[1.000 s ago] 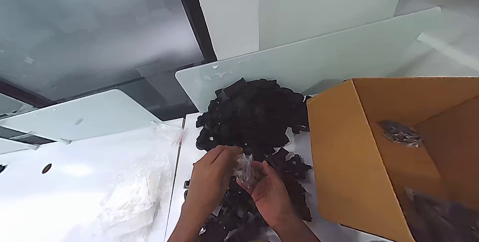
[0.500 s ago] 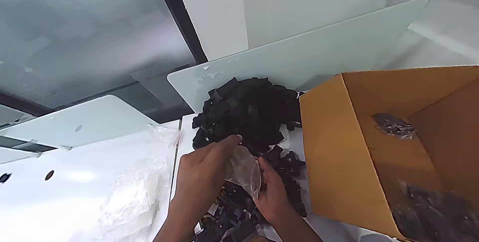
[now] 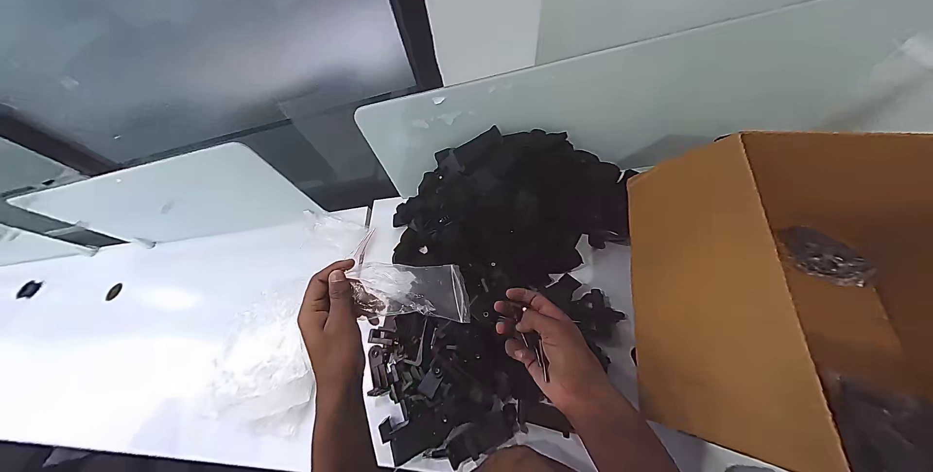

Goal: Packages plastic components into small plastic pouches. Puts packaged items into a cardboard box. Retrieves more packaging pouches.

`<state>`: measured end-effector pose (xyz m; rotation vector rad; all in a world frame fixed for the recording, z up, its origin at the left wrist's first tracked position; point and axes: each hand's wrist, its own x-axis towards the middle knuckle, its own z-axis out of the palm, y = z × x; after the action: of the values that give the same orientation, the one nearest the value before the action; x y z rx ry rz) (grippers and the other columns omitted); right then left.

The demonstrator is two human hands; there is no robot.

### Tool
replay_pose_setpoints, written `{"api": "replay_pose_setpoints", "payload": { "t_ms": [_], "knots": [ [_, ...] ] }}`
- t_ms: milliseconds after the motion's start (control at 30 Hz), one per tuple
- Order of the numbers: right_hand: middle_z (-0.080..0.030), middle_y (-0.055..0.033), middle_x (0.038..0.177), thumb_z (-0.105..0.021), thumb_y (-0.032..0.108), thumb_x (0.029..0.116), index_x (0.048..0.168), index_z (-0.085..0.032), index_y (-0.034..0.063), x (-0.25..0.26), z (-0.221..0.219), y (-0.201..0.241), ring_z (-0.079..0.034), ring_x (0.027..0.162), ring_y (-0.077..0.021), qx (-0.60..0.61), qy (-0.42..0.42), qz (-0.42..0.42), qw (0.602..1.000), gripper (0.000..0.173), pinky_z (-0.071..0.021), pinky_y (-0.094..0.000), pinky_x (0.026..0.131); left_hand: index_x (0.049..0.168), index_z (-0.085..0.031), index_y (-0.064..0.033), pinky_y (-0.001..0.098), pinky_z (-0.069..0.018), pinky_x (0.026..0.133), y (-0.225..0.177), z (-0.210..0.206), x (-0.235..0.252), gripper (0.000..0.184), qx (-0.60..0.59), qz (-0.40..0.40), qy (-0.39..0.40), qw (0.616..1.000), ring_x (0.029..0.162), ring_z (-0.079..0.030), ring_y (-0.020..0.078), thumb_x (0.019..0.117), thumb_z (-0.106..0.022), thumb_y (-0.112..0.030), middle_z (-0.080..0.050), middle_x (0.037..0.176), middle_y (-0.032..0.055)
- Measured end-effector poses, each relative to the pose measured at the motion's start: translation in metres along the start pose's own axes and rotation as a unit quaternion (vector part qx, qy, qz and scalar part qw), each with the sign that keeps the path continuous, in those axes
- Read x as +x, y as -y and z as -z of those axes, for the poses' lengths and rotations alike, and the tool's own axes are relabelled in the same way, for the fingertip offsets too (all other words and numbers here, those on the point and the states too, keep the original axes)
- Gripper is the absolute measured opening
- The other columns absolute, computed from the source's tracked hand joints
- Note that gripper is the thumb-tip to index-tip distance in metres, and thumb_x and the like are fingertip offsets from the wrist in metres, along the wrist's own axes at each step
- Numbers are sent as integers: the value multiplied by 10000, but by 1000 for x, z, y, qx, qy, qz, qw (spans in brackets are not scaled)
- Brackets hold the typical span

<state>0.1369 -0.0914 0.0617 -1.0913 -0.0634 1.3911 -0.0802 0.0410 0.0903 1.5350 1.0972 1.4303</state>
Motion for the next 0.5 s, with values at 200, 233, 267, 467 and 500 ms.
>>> {"api": "replay_pose_setpoints", "payload": {
  "t_ms": [200,233,267,467,500],
  "knots": [
    [-742,-92,966,-328,151,1120,1300,-505,66,6,-30,-15,-492,438,-18,-98,98,-25,990,266,-315,-140,358,1155,-619,-21,210,-522,448,18,33,0,262,-42,35,-53,997,525,-588,49,1102,-382,-118,-597,702,-35],
    [-734,-86,912,-334,168,1124,1297,-517,63,6,-33,-17,-471,424,-17,-102,102,-32,989,274,-312,-141,356,1154,-621,-22,211,-521,449,18,36,2,262,-47,35,-60,996,524,-585,49,1102,-382,-117,-595,699,-36],
    [-714,-71,852,-345,182,1124,1289,-534,60,7,-35,-19,-448,411,-14,-112,106,-37,987,279,-311,-142,350,1147,-622,-24,210,-521,452,18,39,4,261,-50,34,-67,996,522,-582,48,1102,-381,-114,-593,695,-38],
    [-564,7,684,-508,254,1078,1182,-586,99,30,-59,-23,-442,450,-50,-430,190,18,882,202,-358,-192,413,1153,-614,-34,200,-545,501,27,55,12,241,-69,18,-81,994,566,-608,40,1102,-393,-116,-610,731,-46],
    [-599,5,724,-549,282,1052,1160,-606,116,39,-66,-24,-512,524,-71,-515,200,51,832,206,-424,-236,493,1162,-612,-37,205,-548,494,30,60,13,236,-68,17,-84,994,560,-611,43,1101,-398,-117,-611,722,-47]
  ]
}}
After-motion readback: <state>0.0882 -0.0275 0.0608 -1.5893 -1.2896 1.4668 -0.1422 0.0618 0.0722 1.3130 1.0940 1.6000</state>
